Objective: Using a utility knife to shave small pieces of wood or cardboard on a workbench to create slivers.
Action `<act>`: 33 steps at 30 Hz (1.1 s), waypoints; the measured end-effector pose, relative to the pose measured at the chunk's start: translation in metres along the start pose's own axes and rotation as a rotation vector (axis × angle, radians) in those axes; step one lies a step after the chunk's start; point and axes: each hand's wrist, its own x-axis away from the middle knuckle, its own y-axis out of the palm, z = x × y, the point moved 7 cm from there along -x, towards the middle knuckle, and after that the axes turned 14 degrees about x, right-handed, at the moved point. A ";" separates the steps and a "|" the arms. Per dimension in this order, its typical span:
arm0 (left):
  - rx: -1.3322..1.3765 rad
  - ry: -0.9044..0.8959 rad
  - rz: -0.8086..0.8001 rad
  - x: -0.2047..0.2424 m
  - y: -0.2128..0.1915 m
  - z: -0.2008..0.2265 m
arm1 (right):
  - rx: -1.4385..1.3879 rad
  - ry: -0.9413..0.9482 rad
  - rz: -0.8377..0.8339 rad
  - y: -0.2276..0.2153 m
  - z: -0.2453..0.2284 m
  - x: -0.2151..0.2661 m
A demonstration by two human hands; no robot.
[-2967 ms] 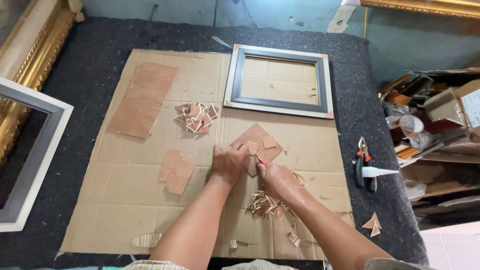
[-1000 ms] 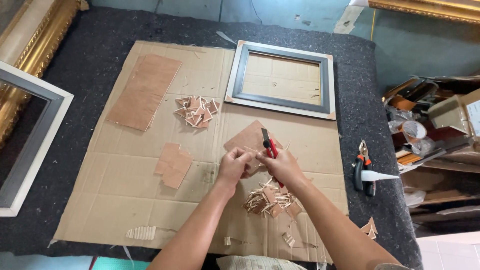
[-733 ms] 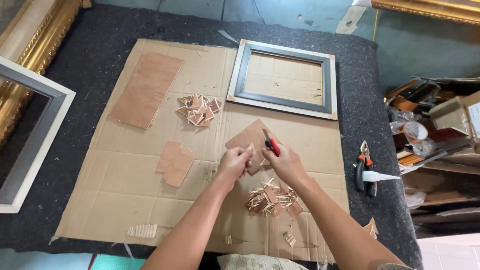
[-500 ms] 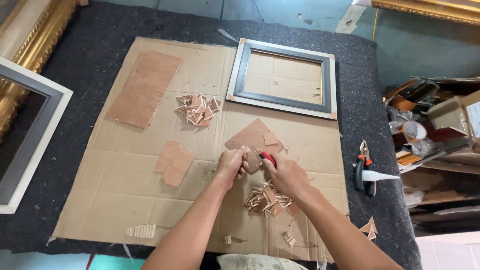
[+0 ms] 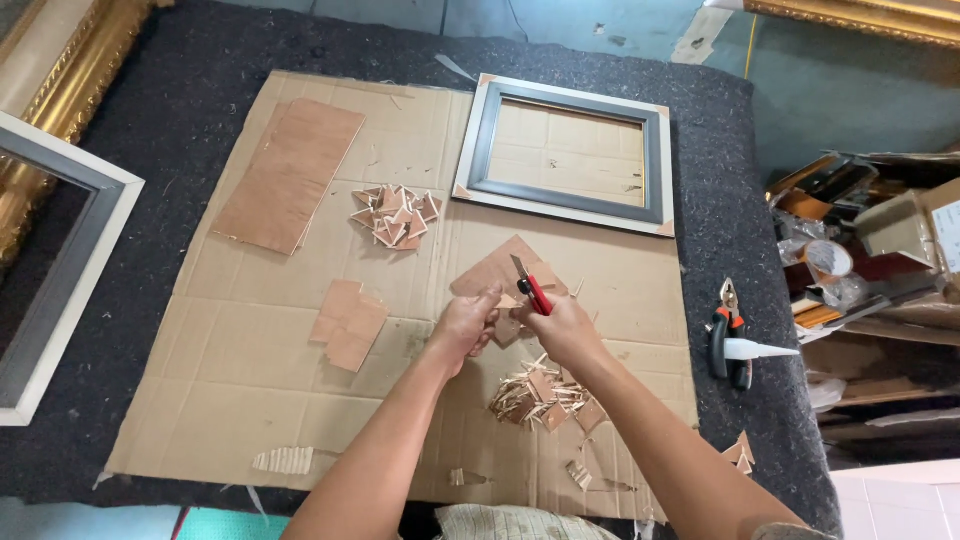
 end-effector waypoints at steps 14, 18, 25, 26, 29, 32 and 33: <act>0.071 -0.012 0.097 0.003 0.000 0.003 | -0.685 0.134 -0.179 0.015 -0.022 0.027; 0.111 -0.072 0.138 -0.008 -0.011 -0.010 | 0.110 -0.002 -0.063 0.000 -0.019 0.019; 0.069 -0.064 0.212 -0.018 -0.019 -0.015 | 0.347 -0.042 -0.052 -0.017 -0.023 0.051; 0.052 -0.053 0.237 -0.021 -0.021 -0.017 | 0.372 -0.040 -0.058 -0.018 -0.024 0.053; 0.003 -0.023 0.289 -0.023 -0.023 -0.021 | 0.404 -0.049 -0.066 -0.017 -0.025 0.056; -0.054 0.017 0.346 -0.035 -0.029 -0.030 | 0.444 -0.062 -0.065 -0.013 -0.024 0.051; -0.079 0.034 0.375 -0.040 -0.033 -0.034 | 0.481 -0.062 -0.063 -0.012 -0.022 0.049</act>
